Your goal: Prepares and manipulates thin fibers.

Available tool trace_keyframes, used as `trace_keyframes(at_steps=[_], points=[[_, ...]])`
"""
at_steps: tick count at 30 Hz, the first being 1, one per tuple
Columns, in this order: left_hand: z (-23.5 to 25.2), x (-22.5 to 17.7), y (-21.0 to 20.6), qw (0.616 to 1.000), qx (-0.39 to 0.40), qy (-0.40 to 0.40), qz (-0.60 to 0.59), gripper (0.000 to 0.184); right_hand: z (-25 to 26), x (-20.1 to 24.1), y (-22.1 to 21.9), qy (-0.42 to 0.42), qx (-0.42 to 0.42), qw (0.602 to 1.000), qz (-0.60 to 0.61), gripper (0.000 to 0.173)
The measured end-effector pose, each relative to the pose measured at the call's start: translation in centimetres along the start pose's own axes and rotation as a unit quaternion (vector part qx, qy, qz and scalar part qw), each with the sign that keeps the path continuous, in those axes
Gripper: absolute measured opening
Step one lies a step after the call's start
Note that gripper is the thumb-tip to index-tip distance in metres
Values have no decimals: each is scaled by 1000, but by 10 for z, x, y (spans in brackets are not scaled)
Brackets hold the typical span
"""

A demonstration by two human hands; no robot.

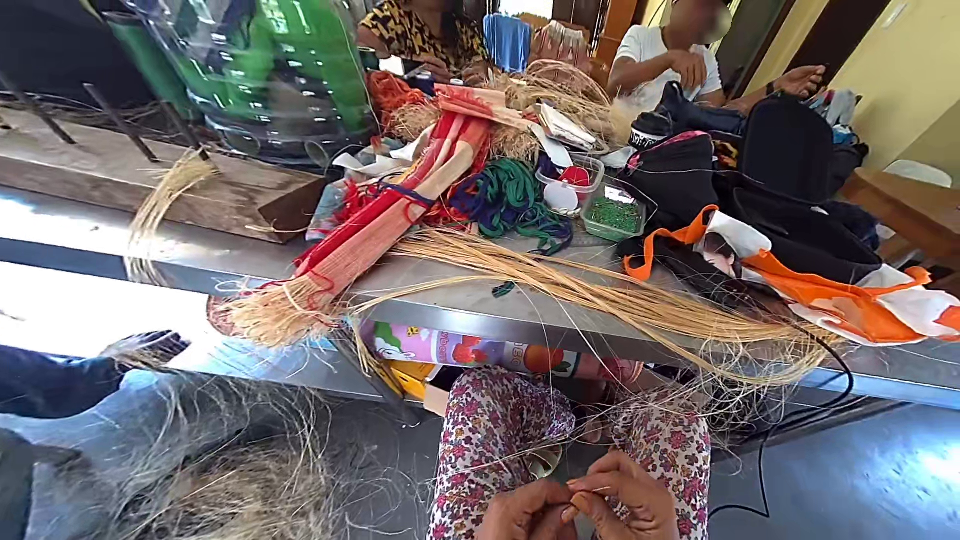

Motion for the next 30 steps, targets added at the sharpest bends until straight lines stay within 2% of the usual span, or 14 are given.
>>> trace_keyframes(at_steps=[5,9,13,17,23,27,30], points=[[-1,6,4,998,-6,-50,24,15,6,-4,12,19,26,998,-45,7],[-3,8,9,999,-18,-36,29,15,6,-4,15,86,60,991,-84,10],[-3,8,10,999,-21,-22,32,11,6,-2,18,114,81,981,-135,11],[-4,8,10,997,-16,-42,60,12,7,-2,20,124,81,976,-160,11],[2,6,20,997,-42,-46,35,11,21,1,25,155,44,978,-132,10],[14,-2,33,997,-63,-43,-12,10,36,-1,18,112,17,991,-73,5],[21,-1,38,996,-51,-53,-48,10,37,-8,0,-1,29,998,51,5]])
Point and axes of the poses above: each hand's wrist, its own z-axis towards the middle knuckle, its own y-axis out of the back of the hand, x = y × z, the point moved 4 cm from there along z, towards the middle knuckle, and after that the axes turned 11 degrees about -x, right-handed, at the moved point
